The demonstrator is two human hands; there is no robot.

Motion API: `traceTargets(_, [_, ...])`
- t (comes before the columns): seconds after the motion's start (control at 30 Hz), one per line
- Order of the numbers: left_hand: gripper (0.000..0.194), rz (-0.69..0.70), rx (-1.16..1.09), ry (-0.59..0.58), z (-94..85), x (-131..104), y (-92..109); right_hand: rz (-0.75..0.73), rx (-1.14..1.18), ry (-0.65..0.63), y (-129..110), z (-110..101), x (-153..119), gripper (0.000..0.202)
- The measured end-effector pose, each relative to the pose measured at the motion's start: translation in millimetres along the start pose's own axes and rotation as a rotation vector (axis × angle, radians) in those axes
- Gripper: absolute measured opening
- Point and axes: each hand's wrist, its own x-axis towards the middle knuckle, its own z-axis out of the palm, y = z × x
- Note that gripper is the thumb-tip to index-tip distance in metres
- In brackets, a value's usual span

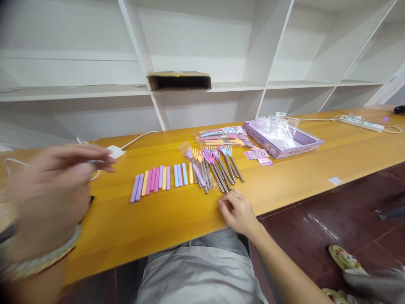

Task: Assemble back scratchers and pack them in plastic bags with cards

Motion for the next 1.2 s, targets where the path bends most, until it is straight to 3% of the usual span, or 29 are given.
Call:
traceTargets(0.13, [0.027, -0.044, 0.230, -0.389, 37.9, 10.7, -40.8, 0.066, -0.015, -0.025, 4.0, 2.5, -5.8, 0.009])
traceTargets(0.27, [0.032, -0.024, 0.325, -0.587, 71.4, 8.9, -78.2, 0.092, -0.021, -0.037, 4.5, 6.2, -6.4, 0.008])
traceTargets(0.43, [0.035, 0.018, 0.353, -0.542, 90.7, -4.2, -103.0, 0.119, -0.036, -0.064, 4.5, 5.7, -4.4, 0.010])
traceTargets(0.67, [0.043, 0.003, 0.342, -0.531, 94.0, -12.9, -119.2, 0.117, -0.032, -0.072, 2.3, 3.7, -3.8, 0.012])
traceTargets(1.2, [0.048, -0.015, 0.370, -0.589, 101.4, -19.7, -118.7, 0.134, 0.008, -0.112, 3.8, -2.0, -2.1, 0.014])
